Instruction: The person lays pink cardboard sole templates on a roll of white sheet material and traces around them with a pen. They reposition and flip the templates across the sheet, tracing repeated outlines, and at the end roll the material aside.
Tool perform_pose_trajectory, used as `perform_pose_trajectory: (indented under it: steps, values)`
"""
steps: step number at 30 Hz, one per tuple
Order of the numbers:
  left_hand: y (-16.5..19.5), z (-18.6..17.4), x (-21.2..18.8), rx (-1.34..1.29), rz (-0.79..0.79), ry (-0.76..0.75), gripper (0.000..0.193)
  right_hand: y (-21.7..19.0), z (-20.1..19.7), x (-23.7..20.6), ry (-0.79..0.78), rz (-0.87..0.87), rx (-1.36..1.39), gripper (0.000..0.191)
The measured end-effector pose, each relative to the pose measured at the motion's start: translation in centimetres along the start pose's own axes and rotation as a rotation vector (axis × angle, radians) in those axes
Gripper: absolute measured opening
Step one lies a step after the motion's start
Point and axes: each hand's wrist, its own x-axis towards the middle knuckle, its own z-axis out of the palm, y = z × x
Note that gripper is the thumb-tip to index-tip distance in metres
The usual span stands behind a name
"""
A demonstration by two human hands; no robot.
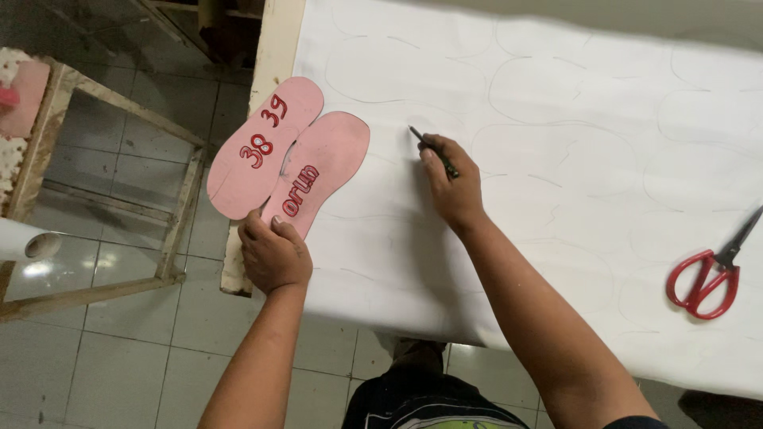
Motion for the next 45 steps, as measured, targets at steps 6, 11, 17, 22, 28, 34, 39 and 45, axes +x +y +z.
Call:
perform_pose_trajectory:
  steps: [6, 11, 17, 22, 28, 34, 39, 45]
  values:
    - [-0.6, 0.2, 1.3, -0.031, -0.021, -0.019, 0.038, -1.0, 1.1, 0.5, -0.026, 0.131, -0.135, 0.027]
    - [-0.8, 0.0, 2.0, -0.015, 0.001, -0.005, 0.036, -1.8, 2.3, 1.9, 0.014, 0.069, -0.132, 0.025]
    - [-0.5, 0.2, 3.0, -0.007, -0.022, -0.028, 0.037, -3.5, 3.6, 10.4, 0.111, 0.103, 0.149, 0.031]
    - [-0.5, 0.6, 3.7, -0.027, -0.015, -0.024, 0.038, -3.8, 4.0, 11.5, 0.123, 0.134, 0.126, 0.029]
    - [-0.3, 0.4, 4.5, 0.018, -0.045, -0.069, 0.039, -4.5, 3.7, 12.6, 0.151, 0.077, 0.038, 0.027]
    - [0.5, 0.8, 4.9, 0.008, -0.087, -0.101, 0.038, -5.6, 2.4, 19.2, 0.178, 0.155, 0.185, 0.028]
    - [1.0, 1.0, 5.2, 0.022, -0.05, -0.069, 0.04, -5.9, 2.0, 20.7, 0.189, 0.111, 0.142, 0.025]
    - [2.5, 0.1, 4.0, 0.001, -0.041, -0.052, 0.039, -5.0, -2.8, 17.5, 0.162, 0.078, 0.18, 0.024]
